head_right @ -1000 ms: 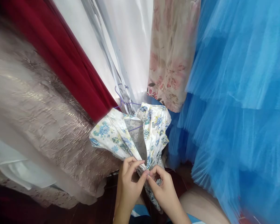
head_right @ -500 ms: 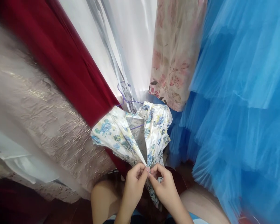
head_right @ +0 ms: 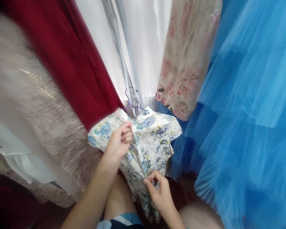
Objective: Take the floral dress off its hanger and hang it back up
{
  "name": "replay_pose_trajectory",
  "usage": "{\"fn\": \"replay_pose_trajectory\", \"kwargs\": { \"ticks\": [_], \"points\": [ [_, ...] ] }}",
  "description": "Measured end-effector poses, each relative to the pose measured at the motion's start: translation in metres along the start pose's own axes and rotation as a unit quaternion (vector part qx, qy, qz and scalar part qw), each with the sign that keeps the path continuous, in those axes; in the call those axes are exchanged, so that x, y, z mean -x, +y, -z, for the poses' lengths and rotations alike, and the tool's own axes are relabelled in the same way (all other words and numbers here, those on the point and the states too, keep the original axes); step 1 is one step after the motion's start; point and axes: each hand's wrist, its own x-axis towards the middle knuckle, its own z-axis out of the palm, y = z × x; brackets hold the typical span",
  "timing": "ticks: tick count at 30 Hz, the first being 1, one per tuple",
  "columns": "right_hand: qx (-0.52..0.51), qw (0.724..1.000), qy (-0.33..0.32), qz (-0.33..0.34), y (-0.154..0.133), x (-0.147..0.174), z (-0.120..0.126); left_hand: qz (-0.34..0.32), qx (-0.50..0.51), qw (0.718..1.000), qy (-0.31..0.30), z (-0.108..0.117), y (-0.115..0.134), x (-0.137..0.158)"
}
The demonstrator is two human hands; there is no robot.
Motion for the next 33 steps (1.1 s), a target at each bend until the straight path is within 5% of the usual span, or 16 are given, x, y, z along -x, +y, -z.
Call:
{"fn": "replay_pose_trajectory", "kwargs": {
  "ticks": [3, 6, 8, 10, 12, 13, 19, 22, 24, 33],
  "points": [
    [0.007, 1.000, -0.004, 0.001, 0.005, 0.000, 0.002, -0.028, -0.029, 0.999, -0.021, -0.012, 0.027, -0.026],
    [0.029, 1.000, -0.007, -0.007, 0.013, 0.003, 0.005, -0.102, -0.136, 0.985, -0.040, -0.011, 0.028, -0.032],
    [0.046, 0.999, -0.015, -0.007, 0.015, 0.000, 0.010, -0.229, -0.265, 0.936, -0.026, -0.005, 0.019, -0.026],
    [0.045, 0.999, -0.021, -0.002, 0.007, -0.011, 0.016, -0.370, -0.387, 0.845, 0.000, 0.002, 0.011, -0.019],
    [0.018, 0.999, -0.027, 0.008, -0.011, -0.032, 0.021, -0.433, -0.453, 0.779, -0.006, 0.008, 0.007, -0.014],
    [0.001, 0.999, -0.029, 0.018, -0.024, -0.046, 0.023, -0.433, -0.463, 0.773, -0.025, 0.010, 0.007, -0.014],
    [-0.144, 0.983, -0.078, 0.079, -0.092, -0.143, 0.012, -0.388, -0.459, 0.789, -0.129, 0.025, 0.010, -0.020],
    [-0.191, 0.973, -0.096, 0.082, -0.105, -0.171, 0.002, -0.347, -0.417, 0.828, -0.141, 0.036, 0.009, -0.023],
    [-0.183, 0.974, -0.082, 0.108, -0.108, -0.178, -0.003, -0.342, -0.398, 0.842, -0.124, 0.040, 0.007, -0.025],
    [-0.094, 0.980, -0.027, 0.173, -0.115, -0.172, -0.004, -0.363, -0.436, 0.812, -0.136, 0.035, 0.011, -0.027]
  ]
}}
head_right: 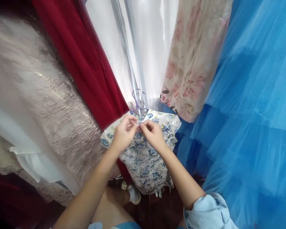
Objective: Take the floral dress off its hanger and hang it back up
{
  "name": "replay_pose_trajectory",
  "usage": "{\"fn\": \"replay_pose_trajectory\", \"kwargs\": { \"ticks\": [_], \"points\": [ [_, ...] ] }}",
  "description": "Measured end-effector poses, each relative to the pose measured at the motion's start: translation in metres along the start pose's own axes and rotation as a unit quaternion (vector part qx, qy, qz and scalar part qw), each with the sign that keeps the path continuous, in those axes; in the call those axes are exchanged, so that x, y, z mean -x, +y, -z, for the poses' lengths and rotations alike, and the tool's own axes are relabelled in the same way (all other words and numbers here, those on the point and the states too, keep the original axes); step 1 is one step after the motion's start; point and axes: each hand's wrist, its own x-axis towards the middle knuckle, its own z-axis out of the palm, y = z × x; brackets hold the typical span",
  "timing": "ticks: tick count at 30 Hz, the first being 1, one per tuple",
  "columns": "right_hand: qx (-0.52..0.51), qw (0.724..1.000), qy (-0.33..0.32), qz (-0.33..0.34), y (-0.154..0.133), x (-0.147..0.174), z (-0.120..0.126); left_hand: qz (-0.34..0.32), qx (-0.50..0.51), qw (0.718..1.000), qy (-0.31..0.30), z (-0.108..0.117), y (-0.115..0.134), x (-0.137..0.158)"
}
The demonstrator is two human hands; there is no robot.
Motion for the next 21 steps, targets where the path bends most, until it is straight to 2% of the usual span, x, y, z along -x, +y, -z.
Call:
{"fn": "replay_pose_trajectory", "kwargs": {
  "ticks": [3, 7, 9, 12, 14, 17, 19, 21],
  "points": [
    [0.018, 1.000, 0.022, 0.002, 0.003, 0.000, -0.001, -0.004, 0.026, 1.000, 0.000, -0.001, 0.005, -0.003],
    [0.052, 0.996, 0.063, -0.026, 0.016, 0.000, -0.001, -0.030, 0.061, 0.997, 0.048, -0.003, 0.015, -0.020],
    [0.085, 0.993, 0.064, -0.045, 0.024, 0.004, 0.004, -0.060, 0.086, 0.987, 0.121, 0.007, 0.016, -0.033],
    [0.117, 0.991, 0.040, -0.060, 0.035, 0.020, 0.017, -0.074, 0.120, 0.959, 0.245, 0.040, 0.002, -0.047],
    [0.133, 0.988, 0.016, -0.071, 0.041, 0.036, 0.027, -0.042, 0.133, 0.948, 0.288, 0.069, -0.019, -0.044],
    [0.171, 0.979, -0.051, -0.099, 0.046, 0.060, 0.036, 0.062, 0.177, 0.920, 0.345, 0.101, -0.057, -0.018],
    [0.203, 0.968, -0.093, -0.110, 0.048, 0.072, 0.039, 0.143, 0.214, 0.887, 0.383, 0.106, -0.081, 0.006],
    [0.236, 0.958, -0.118, -0.115, 0.051, 0.080, 0.041, 0.196, 0.231, 0.863, 0.404, 0.100, -0.102, 0.028]
  ]
}}
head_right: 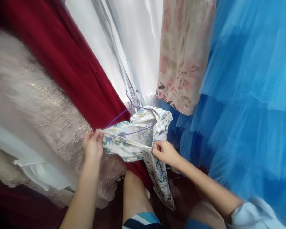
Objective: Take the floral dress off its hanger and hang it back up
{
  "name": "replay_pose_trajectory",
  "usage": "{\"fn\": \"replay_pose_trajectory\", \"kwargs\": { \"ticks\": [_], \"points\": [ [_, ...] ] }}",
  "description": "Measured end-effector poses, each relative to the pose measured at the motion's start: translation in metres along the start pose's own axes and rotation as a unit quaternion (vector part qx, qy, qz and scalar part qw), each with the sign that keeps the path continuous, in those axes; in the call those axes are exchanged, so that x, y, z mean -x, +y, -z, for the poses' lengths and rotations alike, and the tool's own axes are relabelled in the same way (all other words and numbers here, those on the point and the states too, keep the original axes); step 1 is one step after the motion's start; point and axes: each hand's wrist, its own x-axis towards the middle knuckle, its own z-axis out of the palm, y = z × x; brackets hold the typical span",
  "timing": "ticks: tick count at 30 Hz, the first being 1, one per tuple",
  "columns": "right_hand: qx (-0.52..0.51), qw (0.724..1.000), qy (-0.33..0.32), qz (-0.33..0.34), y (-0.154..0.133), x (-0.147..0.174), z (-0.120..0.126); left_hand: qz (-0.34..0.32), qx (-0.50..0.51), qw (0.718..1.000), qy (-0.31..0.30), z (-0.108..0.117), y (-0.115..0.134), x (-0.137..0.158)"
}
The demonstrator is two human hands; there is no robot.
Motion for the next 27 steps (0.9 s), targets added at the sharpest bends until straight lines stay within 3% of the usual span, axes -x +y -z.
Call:
{"fn": "replay_pose_trajectory", "kwargs": {
  "ticks": [6, 11, 15, 18, 21, 23, 25, 27],
  "points": [
    [0.047, 0.998, -0.016, -0.039, 0.018, 0.006, 0.002, 0.060, 0.000, 0.998, 0.004, 0.010, -0.052, 0.017],
    [0.067, 0.996, -0.047, -0.045, 0.023, 0.013, -0.003, 0.138, 0.003, 0.990, 0.010, 0.022, -0.063, 0.018],
    [0.108, 0.989, -0.083, -0.064, 0.025, 0.018, -0.010, 0.222, 0.001, 0.975, -0.032, 0.036, -0.069, 0.042],
    [0.153, 0.971, -0.161, -0.091, 0.036, 0.021, -0.010, 0.254, 0.009, 0.962, -0.095, 0.032, -0.068, 0.075],
    [0.157, 0.953, -0.236, -0.109, 0.045, 0.024, -0.007, 0.249, -0.013, 0.948, -0.200, 0.009, -0.060, 0.111],
    [0.089, 0.960, -0.250, -0.084, 0.042, 0.023, -0.006, 0.209, -0.066, 0.926, -0.307, -0.012, -0.051, 0.133],
    [-0.048, 0.962, -0.265, -0.046, 0.032, 0.020, -0.008, 0.154, -0.122, 0.895, -0.400, -0.032, -0.043, 0.151],
    [-0.191, 0.937, -0.289, -0.039, 0.017, 0.017, -0.010, 0.105, -0.155, 0.879, -0.439, -0.045, -0.035, 0.163]
  ]
}}
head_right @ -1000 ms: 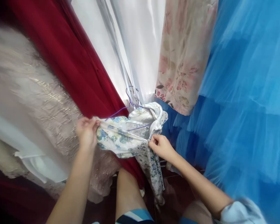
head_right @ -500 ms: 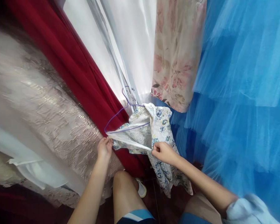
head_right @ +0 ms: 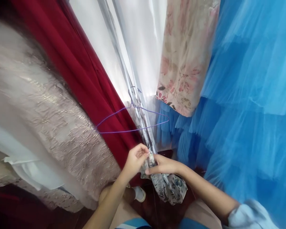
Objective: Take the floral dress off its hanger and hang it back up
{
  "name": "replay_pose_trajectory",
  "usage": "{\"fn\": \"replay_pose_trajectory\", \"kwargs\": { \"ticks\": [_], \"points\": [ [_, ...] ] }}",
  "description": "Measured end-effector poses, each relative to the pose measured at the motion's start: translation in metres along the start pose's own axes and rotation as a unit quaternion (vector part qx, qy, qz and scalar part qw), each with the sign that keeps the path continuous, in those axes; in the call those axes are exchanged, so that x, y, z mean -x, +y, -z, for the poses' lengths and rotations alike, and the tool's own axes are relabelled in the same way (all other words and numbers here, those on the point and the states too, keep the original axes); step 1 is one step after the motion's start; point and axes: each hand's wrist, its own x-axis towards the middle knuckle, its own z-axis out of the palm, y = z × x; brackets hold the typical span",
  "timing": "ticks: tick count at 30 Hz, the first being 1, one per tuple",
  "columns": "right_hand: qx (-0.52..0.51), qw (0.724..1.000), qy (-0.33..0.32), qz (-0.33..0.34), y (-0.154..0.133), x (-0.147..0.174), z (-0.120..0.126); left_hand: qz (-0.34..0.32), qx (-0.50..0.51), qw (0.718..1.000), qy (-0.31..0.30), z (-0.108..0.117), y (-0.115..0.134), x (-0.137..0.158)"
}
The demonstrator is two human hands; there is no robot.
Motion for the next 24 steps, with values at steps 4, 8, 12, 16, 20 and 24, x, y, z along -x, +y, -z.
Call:
{"fn": "replay_pose_trajectory", "kwargs": {
  "ticks": [4, 8, 12, 16, 20, 24],
  "points": [
    [-0.155, 0.987, 0.037, -0.032, -0.031, 0.004, -0.001, -0.027, -0.034, 0.999, 0.008, -0.007, 0.006, 0.009],
    [-0.236, 0.957, 0.158, -0.051, -0.058, 0.022, 0.013, 0.067, 0.034, 0.991, -0.115, 0.000, -0.015, 0.031],
    [-0.179, 0.956, 0.233, -0.024, -0.073, 0.033, 0.038, 0.190, 0.005, 0.966, -0.173, 0.023, -0.044, 0.050],
    [-0.101, 0.930, 0.351, 0.040, -0.071, 0.028, 0.077, 0.135, -0.133, 0.977, -0.099, 0.078, -0.040, 0.053],
    [-0.034, 0.916, 0.389, 0.096, -0.058, 0.003, 0.111, -0.001, -0.286, 0.958, 0.013, 0.142, -0.002, 0.044],
    [0.135, 0.909, 0.384, 0.092, -0.046, -0.032, 0.120, -0.063, -0.388, 0.915, 0.091, 0.192, 0.034, 0.026]
  ]
}}
